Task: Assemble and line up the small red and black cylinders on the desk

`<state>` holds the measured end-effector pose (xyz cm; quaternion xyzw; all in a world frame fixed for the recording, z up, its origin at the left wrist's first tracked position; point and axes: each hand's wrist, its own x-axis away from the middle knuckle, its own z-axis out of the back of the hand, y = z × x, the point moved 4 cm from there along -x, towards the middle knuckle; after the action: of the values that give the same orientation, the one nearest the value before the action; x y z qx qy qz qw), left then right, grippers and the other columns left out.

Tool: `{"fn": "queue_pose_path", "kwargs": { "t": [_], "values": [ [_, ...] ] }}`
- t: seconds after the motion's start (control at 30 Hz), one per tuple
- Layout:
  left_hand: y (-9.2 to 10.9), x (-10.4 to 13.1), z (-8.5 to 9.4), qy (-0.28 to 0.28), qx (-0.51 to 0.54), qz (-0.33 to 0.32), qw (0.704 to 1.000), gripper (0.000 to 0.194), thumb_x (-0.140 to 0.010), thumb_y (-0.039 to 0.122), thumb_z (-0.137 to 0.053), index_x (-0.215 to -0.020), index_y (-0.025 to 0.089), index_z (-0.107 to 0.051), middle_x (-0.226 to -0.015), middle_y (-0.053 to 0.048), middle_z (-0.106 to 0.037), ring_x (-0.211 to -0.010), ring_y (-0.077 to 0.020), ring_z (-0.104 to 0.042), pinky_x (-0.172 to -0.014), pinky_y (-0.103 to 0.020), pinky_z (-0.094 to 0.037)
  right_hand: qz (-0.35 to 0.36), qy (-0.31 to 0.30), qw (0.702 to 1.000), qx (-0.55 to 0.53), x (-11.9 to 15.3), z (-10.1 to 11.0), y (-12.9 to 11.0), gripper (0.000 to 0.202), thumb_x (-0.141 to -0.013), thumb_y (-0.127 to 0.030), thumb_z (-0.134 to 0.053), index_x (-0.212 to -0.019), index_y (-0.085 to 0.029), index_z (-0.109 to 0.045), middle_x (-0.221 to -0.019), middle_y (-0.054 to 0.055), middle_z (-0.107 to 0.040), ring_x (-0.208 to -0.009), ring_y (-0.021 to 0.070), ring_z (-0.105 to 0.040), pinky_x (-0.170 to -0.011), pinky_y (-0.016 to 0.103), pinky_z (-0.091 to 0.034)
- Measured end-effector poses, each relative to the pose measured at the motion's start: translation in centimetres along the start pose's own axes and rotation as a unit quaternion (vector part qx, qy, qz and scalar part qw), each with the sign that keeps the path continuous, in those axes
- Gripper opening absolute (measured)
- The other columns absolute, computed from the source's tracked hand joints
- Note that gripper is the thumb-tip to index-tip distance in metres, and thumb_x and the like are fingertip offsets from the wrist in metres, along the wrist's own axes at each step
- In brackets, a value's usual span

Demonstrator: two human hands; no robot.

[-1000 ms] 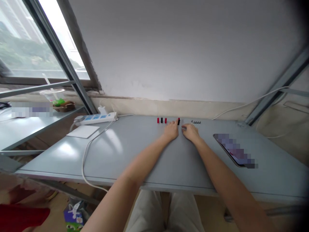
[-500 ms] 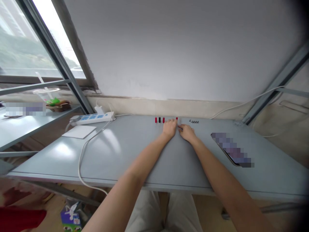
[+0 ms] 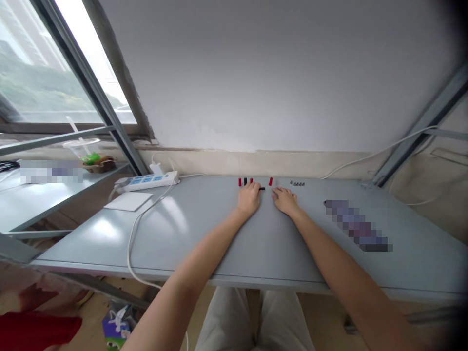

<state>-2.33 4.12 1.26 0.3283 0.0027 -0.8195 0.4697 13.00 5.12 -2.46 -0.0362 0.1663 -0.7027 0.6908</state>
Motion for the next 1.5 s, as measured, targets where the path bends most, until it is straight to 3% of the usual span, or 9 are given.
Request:
{"fn": "queue_pose_path", "kwargs": {
  "t": [0.23,0.5,0.67,0.87,1.23,1.4,1.5],
  "values": [
    [-0.7,0.8,0.3,0.009,0.108,0.019,0.994,0.013,-0.081,0.018,-0.049,-0.09,0.019,-0.058,-0.095,-0.009,-0.061,-0.095,-0.0209,-0.052,-0.086,-0.034,-0.039,-0.008,0.001,1.0,0.004,-0.1,-0.1,0.0,0.044,-0.091,-0.037,-0.03,-0.129,-0.024,-0.048,-0.139,0.01,-0.04,-0.125,0.0289,-0.033,-0.099,0.052,-0.024],
    [-1.9,0.7,0.1,0.035,0.191,0.069,0.978,0.008,-0.074,0.015,-0.056,-0.081,0.019,-0.059,-0.081,-0.006,-0.062,-0.077,-0.0169,-0.054,-0.082,-0.033,-0.041,0.009,0.013,1.0,0.014,0.1,0.4,-0.4,0.039,-0.089,-0.035,-0.036,-0.121,-0.023,-0.054,-0.131,0.012,-0.047,-0.119,0.0299,-0.038,-0.094,0.05,-0.031],
    [-2.4,0.5,-0.3,0.049,0.246,0.139,0.958,0.005,-0.071,0.016,-0.058,-0.075,0.018,-0.058,-0.074,-0.004,-0.061,-0.066,-0.0138,-0.052,-0.073,-0.029,-0.043,0.036,0.078,0.996,-0.03,0.0,1.5,-1.0,0.026,-0.085,-0.025,-0.042,-0.103,-0.018,-0.059,-0.108,0.012,-0.058,-0.105,0.0255,-0.049,-0.087,0.038,-0.037],
    [-3.2,0.4,-0.9,0.062,0.335,0.22,0.914,0.005,-0.068,0.016,-0.062,-0.07,0.016,-0.057,-0.063,-0.001,-0.056,-0.061,-0.0112,-0.05,-0.068,-0.026,-0.042,0.012,0.16,0.97,-0.18,-0.4,2.9,-0.7,0.023,-0.085,-0.021,-0.037,-0.098,-0.017,-0.055,-0.094,0.011,-0.063,-0.089,0.0204,-0.057,-0.078,0.03,-0.04],
    [-3.2,0.5,-0.4,0.058,0.375,0.285,0.88,0.006,-0.069,0.014,-0.063,-0.071,0.015,-0.058,-0.06,0.001,-0.055,-0.06,-0.0101,-0.052,-0.069,-0.026,-0.043,-0.034,0.13,0.921,-0.366,-0.9,2.6,-0.4,0.018,-0.08,-0.03,-0.045,-0.076,-0.017,-0.056,-0.073,0.007,-0.063,-0.071,0.0174,-0.058,-0.07,0.029,-0.041],
    [-3.0,0.7,-0.2,0.046,0.418,0.308,0.853,0.007,-0.069,0.016,-0.065,-0.071,0.015,-0.06,-0.057,0.001,-0.055,-0.057,-0.0097,-0.052,-0.065,-0.024,-0.042,-0.066,0.115,0.883,-0.451,-1.0,2.2,-0.2,0.018,-0.077,-0.035,-0.05,-0.072,-0.018,-0.054,-0.065,0.003,-0.059,-0.06,0.0136,-0.053,-0.061,0.026,-0.04],
    [-2.7,0.7,-0.4,0.022,0.455,0.296,0.84,0.008,-0.068,0.015,-0.066,-0.071,0.014,-0.059,-0.057,0.001,-0.056,-0.054,-0.0086,-0.051,-0.061,-0.023,-0.04,-0.069,0.076,0.871,-0.48,-0.7,2.0,-0.8,0.016,-0.076,-0.034,-0.052,-0.073,-0.018,-0.054,-0.063,0.001,-0.058,-0.052,0.0105,-0.048,-0.054,0.024,-0.038]
  ]
}}
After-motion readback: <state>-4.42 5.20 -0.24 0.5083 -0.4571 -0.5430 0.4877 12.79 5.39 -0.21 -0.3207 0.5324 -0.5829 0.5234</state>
